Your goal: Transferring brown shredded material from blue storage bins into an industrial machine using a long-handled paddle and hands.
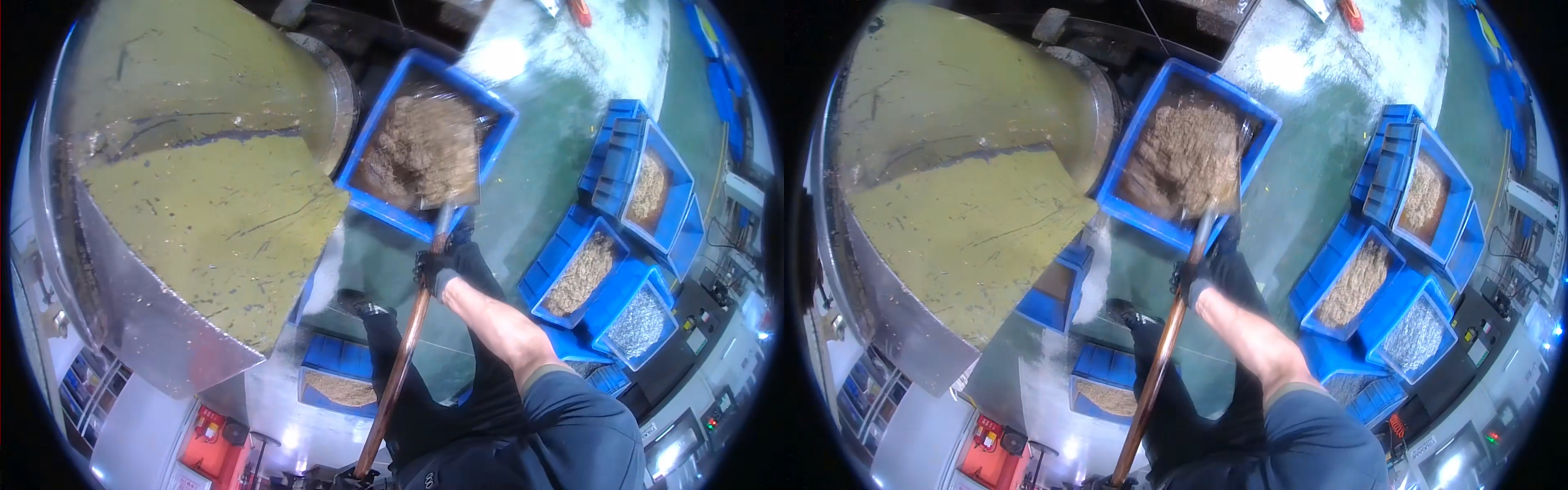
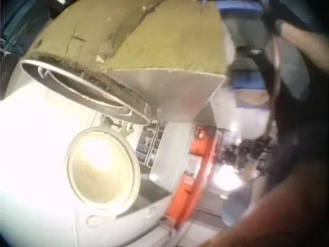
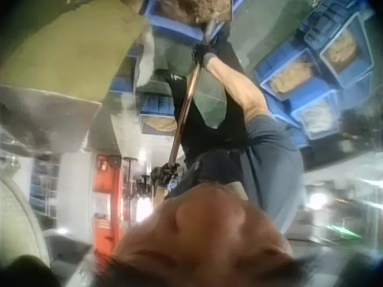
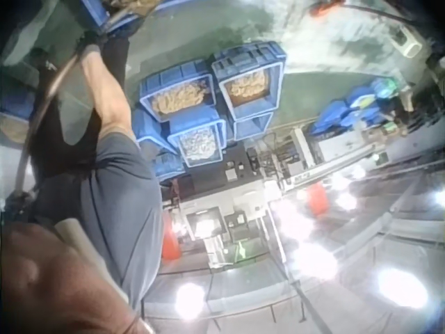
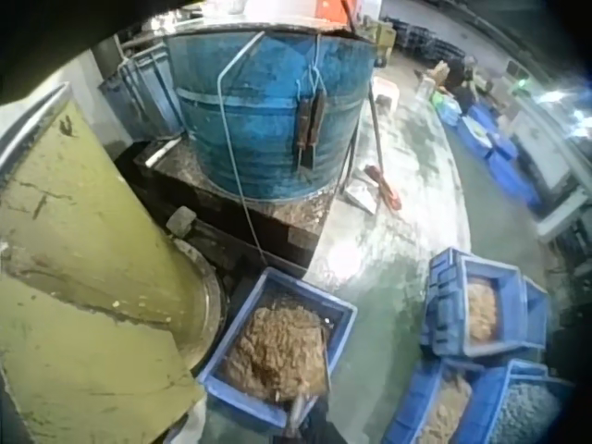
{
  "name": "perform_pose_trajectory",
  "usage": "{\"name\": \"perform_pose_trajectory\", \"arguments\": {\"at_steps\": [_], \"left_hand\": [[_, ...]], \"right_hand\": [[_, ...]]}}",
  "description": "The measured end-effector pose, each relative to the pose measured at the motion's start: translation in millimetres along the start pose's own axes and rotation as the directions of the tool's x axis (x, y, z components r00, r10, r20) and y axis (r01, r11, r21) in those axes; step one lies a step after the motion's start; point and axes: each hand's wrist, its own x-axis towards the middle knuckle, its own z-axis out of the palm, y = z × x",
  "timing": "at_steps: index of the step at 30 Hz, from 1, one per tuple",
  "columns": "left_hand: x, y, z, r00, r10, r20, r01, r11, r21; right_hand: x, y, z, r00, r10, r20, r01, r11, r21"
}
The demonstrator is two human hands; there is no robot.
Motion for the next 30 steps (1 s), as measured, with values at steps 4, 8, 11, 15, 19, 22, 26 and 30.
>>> {"name": "perform_pose_trajectory", "arguments": {"at_steps": [4,8,11,15,19,22,26,30], "left_hand": [[24.4,35.8,15.7,0.999,0.050,-0.004,-0.049,0.997,0.066],[9.6,31.5,6.9,1.000,0.014,-0.019,-0.015,0.999,-0.035],[1.6,40.5,-2.3,0.680,-0.200,0.706,0.729,0.291,-0.619],[-3.3,22.6,-26.6,0.415,0.109,0.903,0.901,-0.187,-0.391],[42.0,-38.4,-111.6,0.805,-0.274,0.527,0.505,-0.151,-0.850],[78.2,-110.9,-177.7,0.368,0.384,0.847,0.918,-0.002,-0.398],[91.2,-112.3,-233.9,0.674,0.059,0.736,0.689,0.307,-0.656],[154.4,-87.3,-234.2,0.969,0.061,-0.240,-0.222,0.647,-0.730]], "right_hand": [[25.8,-29.9,-11.5,0.996,-0.090,-0.016,0.090,0.995,-0.035],[23.5,-4.7,-21.1,0.992,-0.056,0.112,0.045,0.994,0.095],[2.9,18.1,-24.5,0.982,-0.018,0.187,-0.008,0.991,0.136],[-29.9,36.5,-6.4,0.995,-0.029,0.093,0.018,0.993,0.116],[-41.6,54.0,-6.6,0.990,-0.085,0.114,0.068,0.988,0.142],[-51.2,81.5,16.1,0.979,-0.103,0.175,0.082,0.989,0.123],[-48.0,100.9,3.2,0.928,-0.063,0.368,-0.037,0.965,0.259],[9.0,88.9,20.9,0.893,-0.146,0.426,0.011,0.953,0.304]]}}
